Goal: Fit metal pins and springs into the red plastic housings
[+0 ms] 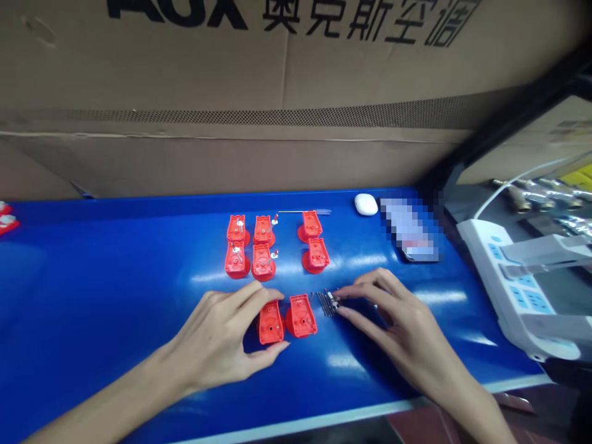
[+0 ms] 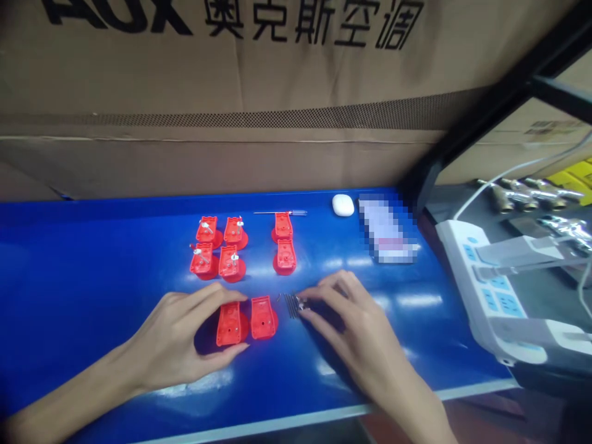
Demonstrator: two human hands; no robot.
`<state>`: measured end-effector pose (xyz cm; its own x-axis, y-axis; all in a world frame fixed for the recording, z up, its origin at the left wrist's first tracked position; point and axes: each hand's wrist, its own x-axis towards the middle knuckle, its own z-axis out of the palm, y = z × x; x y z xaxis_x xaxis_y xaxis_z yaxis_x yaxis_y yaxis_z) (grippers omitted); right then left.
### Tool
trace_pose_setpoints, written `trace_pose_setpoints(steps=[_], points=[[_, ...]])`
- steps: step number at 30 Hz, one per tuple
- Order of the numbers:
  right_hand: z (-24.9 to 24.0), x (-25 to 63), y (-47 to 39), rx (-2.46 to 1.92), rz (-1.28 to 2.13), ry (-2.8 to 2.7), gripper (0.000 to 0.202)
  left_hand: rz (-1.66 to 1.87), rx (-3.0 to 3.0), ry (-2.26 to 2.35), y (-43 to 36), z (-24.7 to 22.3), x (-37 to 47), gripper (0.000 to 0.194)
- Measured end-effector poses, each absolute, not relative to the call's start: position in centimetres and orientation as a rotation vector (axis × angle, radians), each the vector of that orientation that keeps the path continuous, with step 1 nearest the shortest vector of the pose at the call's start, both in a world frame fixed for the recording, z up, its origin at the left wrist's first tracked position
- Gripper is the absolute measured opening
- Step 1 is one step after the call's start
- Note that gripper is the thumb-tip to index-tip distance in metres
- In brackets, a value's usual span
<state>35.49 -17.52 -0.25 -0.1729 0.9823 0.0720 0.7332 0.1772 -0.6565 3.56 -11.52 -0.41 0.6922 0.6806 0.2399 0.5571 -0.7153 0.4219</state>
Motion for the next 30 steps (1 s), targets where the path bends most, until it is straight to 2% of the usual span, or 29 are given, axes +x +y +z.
trace_pose_setpoints(steps=[6, 30], points=[[-0.2, 35.1, -16.9, -1.634, 0.708, -2.119, 0.037, 0.567, 2.617, 0.965, -11.5, -0.5, 3.6, 0.05], [0.4, 34.8, -15.6, -1.589, 0.839, -2.25, 0.027, 0.54, 2.632, 0.977, -11.5, -0.5, 3.6, 0.055]])
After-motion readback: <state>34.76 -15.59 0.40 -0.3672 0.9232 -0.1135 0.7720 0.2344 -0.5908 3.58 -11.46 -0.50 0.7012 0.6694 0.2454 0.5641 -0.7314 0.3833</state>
